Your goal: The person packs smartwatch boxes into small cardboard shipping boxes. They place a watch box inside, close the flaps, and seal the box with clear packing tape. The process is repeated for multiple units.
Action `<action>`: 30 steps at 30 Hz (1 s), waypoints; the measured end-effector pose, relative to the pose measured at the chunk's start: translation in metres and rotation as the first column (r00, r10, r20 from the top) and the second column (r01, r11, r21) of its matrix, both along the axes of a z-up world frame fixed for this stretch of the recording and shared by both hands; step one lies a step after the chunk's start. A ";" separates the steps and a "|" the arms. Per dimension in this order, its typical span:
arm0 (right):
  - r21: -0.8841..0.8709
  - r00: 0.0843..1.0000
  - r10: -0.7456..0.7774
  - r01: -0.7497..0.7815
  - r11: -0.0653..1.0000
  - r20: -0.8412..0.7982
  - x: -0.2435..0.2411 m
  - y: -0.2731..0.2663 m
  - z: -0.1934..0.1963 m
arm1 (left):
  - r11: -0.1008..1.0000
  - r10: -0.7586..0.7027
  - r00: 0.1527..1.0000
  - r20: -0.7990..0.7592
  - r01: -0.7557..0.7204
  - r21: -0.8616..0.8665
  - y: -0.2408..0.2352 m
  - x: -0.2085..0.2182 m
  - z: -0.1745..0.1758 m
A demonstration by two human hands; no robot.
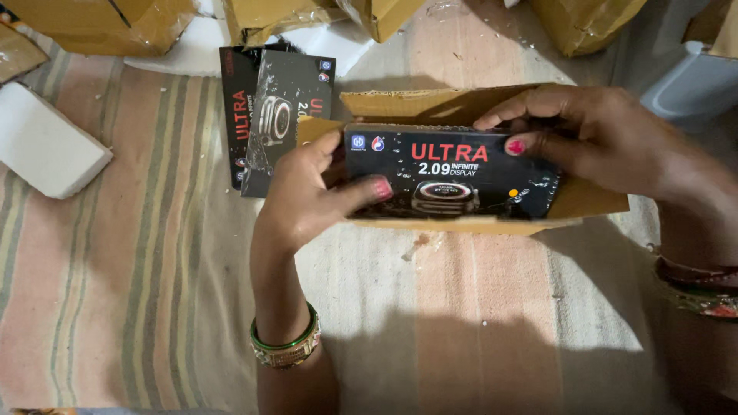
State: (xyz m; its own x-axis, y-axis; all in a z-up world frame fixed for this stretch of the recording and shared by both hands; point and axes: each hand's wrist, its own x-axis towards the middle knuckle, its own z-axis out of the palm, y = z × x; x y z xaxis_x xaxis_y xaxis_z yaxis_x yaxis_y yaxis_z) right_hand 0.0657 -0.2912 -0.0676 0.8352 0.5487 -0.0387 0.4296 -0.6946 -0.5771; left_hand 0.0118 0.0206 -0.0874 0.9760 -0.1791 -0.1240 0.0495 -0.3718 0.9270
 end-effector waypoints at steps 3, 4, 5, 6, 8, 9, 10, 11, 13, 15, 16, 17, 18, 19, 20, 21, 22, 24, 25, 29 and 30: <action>0.120 0.997 0.038 -0.029 0.992 -0.073 0.009 -0.008 -0.007 | 0.987 -0.096 0.983 0.155 0.073 0.146 -0.001 -0.002 0.001; 0.158 0.993 0.050 -0.033 0.987 -0.106 0.013 -0.010 -0.010 | 0.982 -0.082 0.985 0.154 0.054 0.181 -0.002 -0.002 0.001; 0.188 0.989 0.090 -0.067 0.980 -0.116 0.018 -0.013 -0.011 | 0.976 -0.068 0.986 0.155 0.033 0.214 -0.004 -0.003 0.001; 0.218 0.984 0.131 -0.101 0.971 -0.125 0.022 -0.016 -0.013 | 0.969 -0.053 0.986 0.156 0.013 0.248 -0.004 -0.005 0.002; 0.199 0.985 0.080 -0.048 0.979 -0.155 0.029 -0.019 -0.019 | 0.987 -0.067 0.985 0.157 0.042 0.156 -0.004 -0.005 0.002; 0.148 0.985 -0.012 0.038 0.988 -0.170 0.032 -0.019 -0.022 | 0.992 -0.075 0.984 0.160 0.058 0.110 -0.005 -0.005 0.002; 0.094 0.978 -0.105 0.123 0.988 -0.180 0.034 -0.020 -0.025 | 0.990 -0.073 0.984 0.161 0.052 0.132 -0.004 -0.005 0.002; 0.071 0.985 -0.075 0.087 0.994 -0.158 0.037 -0.020 -0.026 | 0.987 -0.071 0.984 0.161 0.046 0.154 -0.004 -0.005 0.002; 0.021 0.993 -0.013 0.015 1.000 -0.115 0.041 -0.020 -0.024 | 0.963 -0.104 0.974 0.203 0.047 0.267 -0.003 -0.003 0.000; 0.054 0.988 -0.077 0.084 0.995 -0.132 0.036 -0.016 -0.024 | 0.896 -0.186 0.944 0.273 0.049 0.442 -0.003 -0.003 -0.002; 0.070 0.984 -0.108 0.119 0.990 -0.143 0.031 -0.012 -0.025 | 0.901 -0.172 0.947 0.270 0.041 0.432 -0.002 -0.003 -0.003; 0.072 0.988 -0.132 0.138 0.988 -0.086 0.027 -0.006 -0.026 | 0.906 -0.161 0.949 0.269 0.034 0.422 -0.003 -0.003 -0.004; 0.074 0.988 -0.154 0.156 0.985 -0.027 0.022 0.000 -0.027 | 0.911 -0.151 0.951 0.269 0.028 0.412 -0.003 -0.003 -0.004; 0.079 0.984 -0.176 0.173 0.982 0.031 0.018 0.007 -0.027 | 0.913 -0.153 0.949 0.275 0.029 0.407 -0.003 -0.003 -0.004; 0.108 0.982 -0.178 0.170 0.979 0.066 0.013 0.010 -0.027 | 0.915 -0.155 0.947 0.281 0.031 0.402 -0.003 -0.003 -0.004; 0.137 0.979 -0.181 0.166 0.976 0.099 0.007 0.012 -0.025 | 0.917 -0.158 0.946 0.285 0.033 0.397 -0.002 -0.003 -0.005; 0.166 0.974 -0.184 0.162 0.973 0.131 0.004 0.014 -0.024 | 0.918 -0.153 0.947 0.282 0.030 0.395 -0.002 -0.003 -0.005; 0.017 0.964 -0.139 0.139 0.990 0.227 -0.002 0.017 -0.023 | 0.920 -0.148 0.950 0.276 0.030 0.390 -0.002 -0.003 -0.007; -0.058 0.955 -0.112 0.132 0.990 0.273 -0.003 0.018 -0.022 | 0.931 -0.149 0.944 0.293 0.033 0.365 -0.002 -0.003 -0.008; -0.144 0.926 -0.063 0.125 0.982 0.373 -0.008 0.016 -0.019 | 0.943 -0.157 0.930 0.332 0.041 0.330 0.000 0.000 -0.011; -0.274 0.927 -0.079 0.189 0.943 0.367 -0.011 0.015 -0.019 | 0.940 -0.161 0.929 0.334 0.041 0.339 0.000 0.001 -0.012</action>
State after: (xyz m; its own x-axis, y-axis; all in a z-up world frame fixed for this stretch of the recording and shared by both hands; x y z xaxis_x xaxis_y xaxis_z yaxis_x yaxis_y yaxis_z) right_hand 0.0545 -0.2766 -0.0863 0.8902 0.4390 0.1216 0.4543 -0.8755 -0.1649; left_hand 0.0132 0.0210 -0.0997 0.9448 -0.2881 0.1563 -0.3108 -0.6363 0.7060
